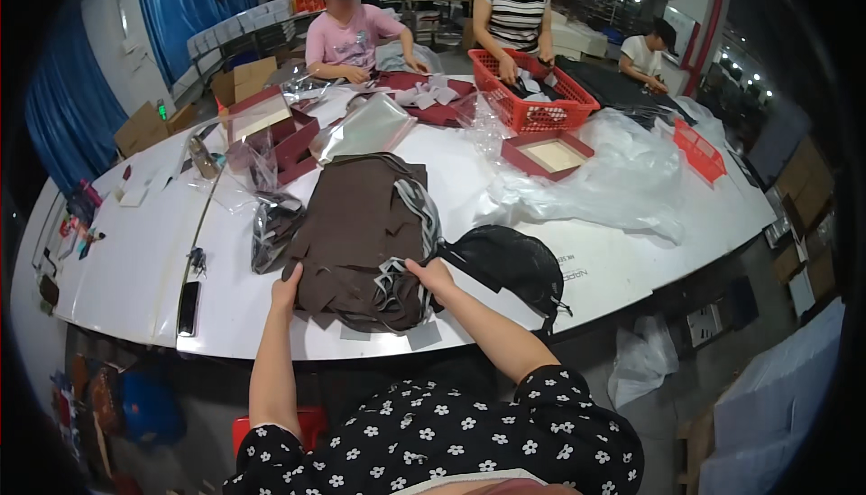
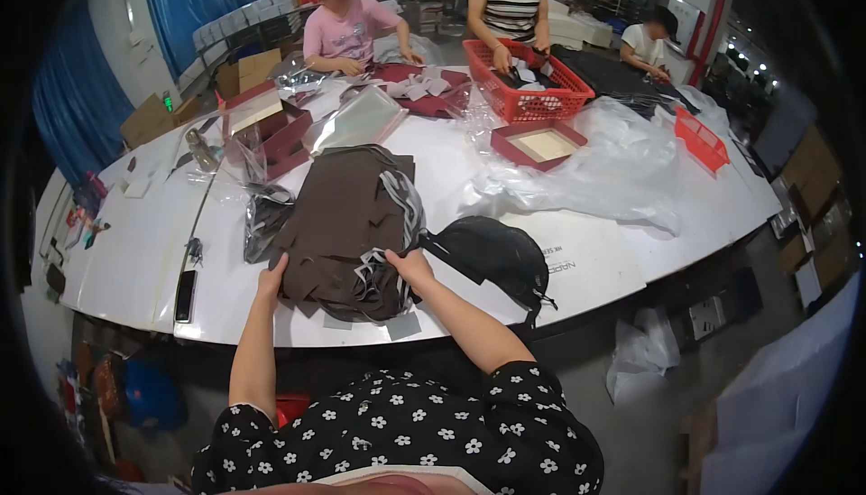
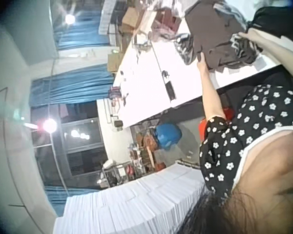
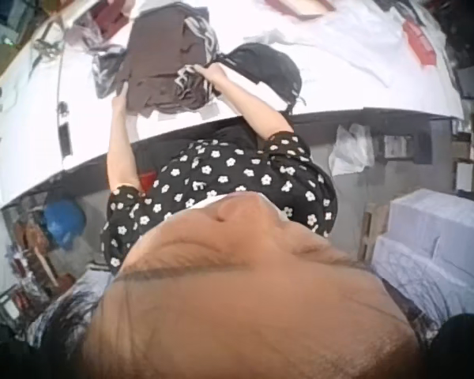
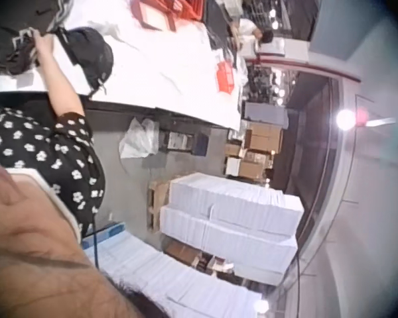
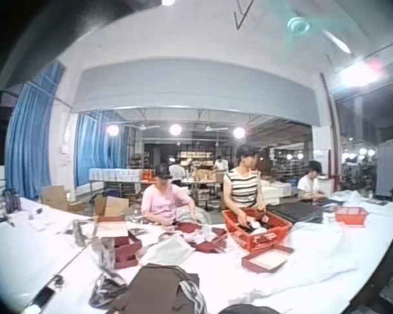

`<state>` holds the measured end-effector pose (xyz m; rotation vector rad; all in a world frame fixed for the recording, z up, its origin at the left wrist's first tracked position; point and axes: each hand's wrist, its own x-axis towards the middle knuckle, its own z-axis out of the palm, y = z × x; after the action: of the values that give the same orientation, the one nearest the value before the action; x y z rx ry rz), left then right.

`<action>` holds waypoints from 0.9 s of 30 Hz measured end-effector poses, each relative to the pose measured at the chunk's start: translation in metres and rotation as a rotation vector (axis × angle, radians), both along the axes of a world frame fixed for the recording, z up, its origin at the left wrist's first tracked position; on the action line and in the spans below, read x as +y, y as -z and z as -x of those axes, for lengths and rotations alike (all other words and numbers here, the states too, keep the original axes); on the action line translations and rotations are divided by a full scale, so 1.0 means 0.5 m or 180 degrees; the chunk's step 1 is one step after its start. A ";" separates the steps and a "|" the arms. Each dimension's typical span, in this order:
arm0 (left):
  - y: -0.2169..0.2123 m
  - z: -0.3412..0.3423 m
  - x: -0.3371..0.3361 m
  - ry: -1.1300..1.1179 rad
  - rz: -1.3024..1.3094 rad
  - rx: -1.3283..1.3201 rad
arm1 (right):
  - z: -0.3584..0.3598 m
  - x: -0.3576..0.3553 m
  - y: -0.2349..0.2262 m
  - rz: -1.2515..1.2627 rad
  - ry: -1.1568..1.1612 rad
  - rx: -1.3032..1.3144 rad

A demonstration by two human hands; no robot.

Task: The person folds a brown garment and places it into a clear plastic bag. They then place the bagged item into a black mesh bag on the table. The person repeats this process with several other garments, folding and bagging them individually.

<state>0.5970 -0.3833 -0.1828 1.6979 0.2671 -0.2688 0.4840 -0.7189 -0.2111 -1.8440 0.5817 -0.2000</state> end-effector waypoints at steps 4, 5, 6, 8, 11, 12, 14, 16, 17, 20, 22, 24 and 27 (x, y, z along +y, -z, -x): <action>-0.011 -0.002 -0.006 0.0138 -0.0056 -0.0126 | 0.000 -0.020 -0.042 0.1023 -0.0285 0.0551; -0.011 -0.001 -0.022 0.0218 0.0048 -0.0180 | -0.003 -0.047 -0.026 0.1113 -0.0341 0.0528; -0.001 -0.007 -0.035 0.0246 0.0164 -0.0302 | -0.005 -0.074 -0.003 0.1172 -0.0435 0.0523; 0.023 0.002 -0.002 0.0066 -0.0317 -0.0442 | 0.026 -0.024 -0.032 0.2459 -0.0215 0.0360; 0.039 0.028 -0.011 -0.0062 -0.0544 -0.0606 | 0.134 0.033 -0.160 0.3811 -0.0486 -0.1330; 0.046 0.032 -0.016 -0.0132 -0.0604 -0.0690 | 0.170 0.049 -0.167 0.3715 -0.0927 -0.1536; 0.062 0.029 -0.019 -0.0281 -0.0674 -0.0721 | 0.231 0.086 -0.118 0.3649 -0.1785 -0.0582; 0.057 0.030 -0.014 -0.0237 -0.0541 -0.0676 | 0.265 0.111 -0.094 0.3907 -0.2064 -0.0344; 0.053 0.033 -0.012 -0.0217 -0.0474 -0.0649 | 0.264 0.115 -0.087 0.3805 -0.1946 -0.0234; 0.032 0.042 -0.017 -0.0143 -0.0588 -0.0613 | 0.262 0.114 -0.067 0.3822 -0.1491 -0.0156; 0.062 0.042 -0.014 -0.0148 -0.0857 -0.0704 | 0.265 0.102 -0.041 0.4005 -0.1248 0.0015; 0.046 0.078 -0.040 -0.0117 -0.1053 -0.0634 | 0.269 0.061 -0.038 0.3962 -0.1480 0.0504; 0.011 0.122 -0.051 -0.0092 -0.1367 -0.0379 | 0.259 -0.003 -0.155 0.3516 -0.2482 0.1267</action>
<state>0.5360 -0.4088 -0.1884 2.1238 0.2738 -0.0900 0.3548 -0.7201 -0.1335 -3.0687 -0.1013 0.4822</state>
